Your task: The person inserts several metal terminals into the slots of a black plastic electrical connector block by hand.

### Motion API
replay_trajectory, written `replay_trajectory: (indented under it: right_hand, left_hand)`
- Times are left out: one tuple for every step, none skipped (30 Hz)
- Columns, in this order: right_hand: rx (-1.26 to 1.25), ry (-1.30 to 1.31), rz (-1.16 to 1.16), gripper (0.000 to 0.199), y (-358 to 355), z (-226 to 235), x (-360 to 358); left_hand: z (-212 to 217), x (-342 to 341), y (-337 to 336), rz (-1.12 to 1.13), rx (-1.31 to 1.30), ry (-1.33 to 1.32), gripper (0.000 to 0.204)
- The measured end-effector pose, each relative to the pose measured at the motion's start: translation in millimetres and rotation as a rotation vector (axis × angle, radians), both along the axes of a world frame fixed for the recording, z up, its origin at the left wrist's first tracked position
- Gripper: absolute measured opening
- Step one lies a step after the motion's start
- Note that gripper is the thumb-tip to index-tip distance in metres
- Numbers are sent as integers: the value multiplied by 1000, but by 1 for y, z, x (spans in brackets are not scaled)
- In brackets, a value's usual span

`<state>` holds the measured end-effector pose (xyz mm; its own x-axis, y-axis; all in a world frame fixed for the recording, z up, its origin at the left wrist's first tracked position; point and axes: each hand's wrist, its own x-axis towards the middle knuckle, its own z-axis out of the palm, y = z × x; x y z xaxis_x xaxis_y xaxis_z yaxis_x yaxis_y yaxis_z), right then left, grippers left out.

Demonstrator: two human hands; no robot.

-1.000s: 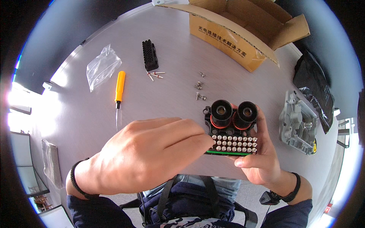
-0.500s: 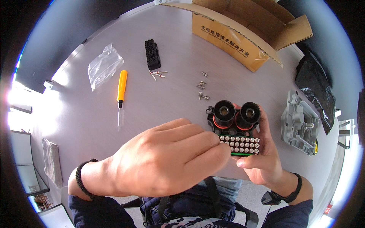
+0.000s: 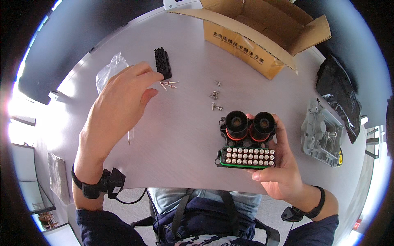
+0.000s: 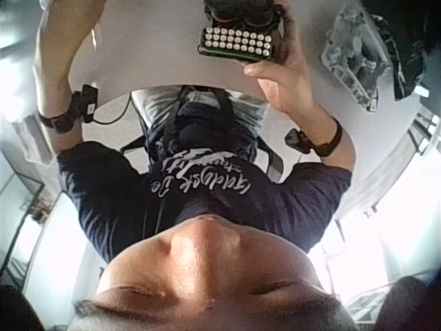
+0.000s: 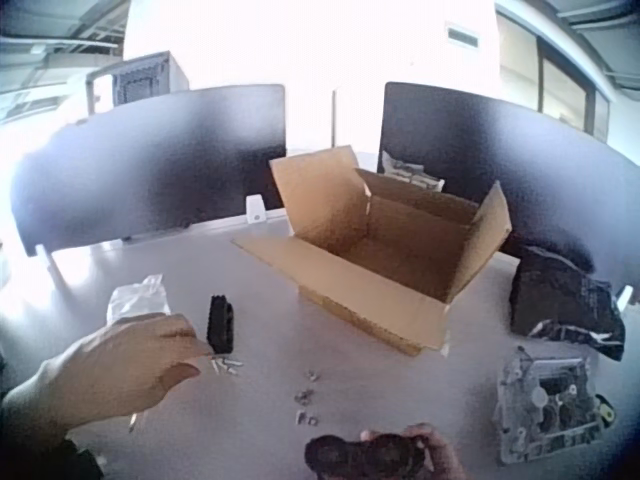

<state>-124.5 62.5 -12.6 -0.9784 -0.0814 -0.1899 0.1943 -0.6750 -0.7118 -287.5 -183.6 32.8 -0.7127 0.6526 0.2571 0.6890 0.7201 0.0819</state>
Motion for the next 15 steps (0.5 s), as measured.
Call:
replay_trajectory:
  right_hand:
    - [-13,0,3,114,-1,1,0]
    - [-26,-1,5,114,-1,2,0]
    - [-23,-3,4,114,-1,3,-1]
    - [-53,-18,-17,110,-2,5,-1]
    - [-83,-33,-38,106,-2,6,-2]
    - [-82,-34,-38,106,-2,6,-2]
    - [-79,-31,-36,106,-3,6,-2]
    - [-76,-27,-34,107,-3,5,-2]
    - [-76,-28,-34,107,-2,4,-2]
    - [-43,-14,-8,110,0,2,-2]
    - [-11,1,20,114,1,1,-2]
    - [-10,1,20,114,1,1,-2]
    - [-5,0,18,114,1,1,-2]
    - [-1,0,16,114,0,1,-2]
    - [-2,1,17,114,0,1,-2]
  left_hand:
    - [0,-1,-2,50,-18,-21,22]
    - [-1,-3,-4,52,-21,-20,22]
    - [-5,-7,-5,27,-33,-41,22]
    - [-9,-11,-5,2,-44,-63,22]
    - [-13,-13,-4,1,-41,-65,22]
    - [-15,-15,-4,31,-28,-82,20]
    - [-16,-17,-5,60,-15,-98,19]
    - [-15,-17,-4,61,-15,-98,19]
    - [-15,-17,-3,64,-10,-118,17]
    - [-15,-18,-2,67,-5,-137,15]
    - [-15,-18,-3,68,-5,-137,15]
    - [-16,-19,-4,50,-2,-150,12]
    - [-17,-19,-5,34,0,-164,10]
    - [-17,-19,-6,35,0,-163,10]
    - [-18,-19,-6,29,-18,-132,9]
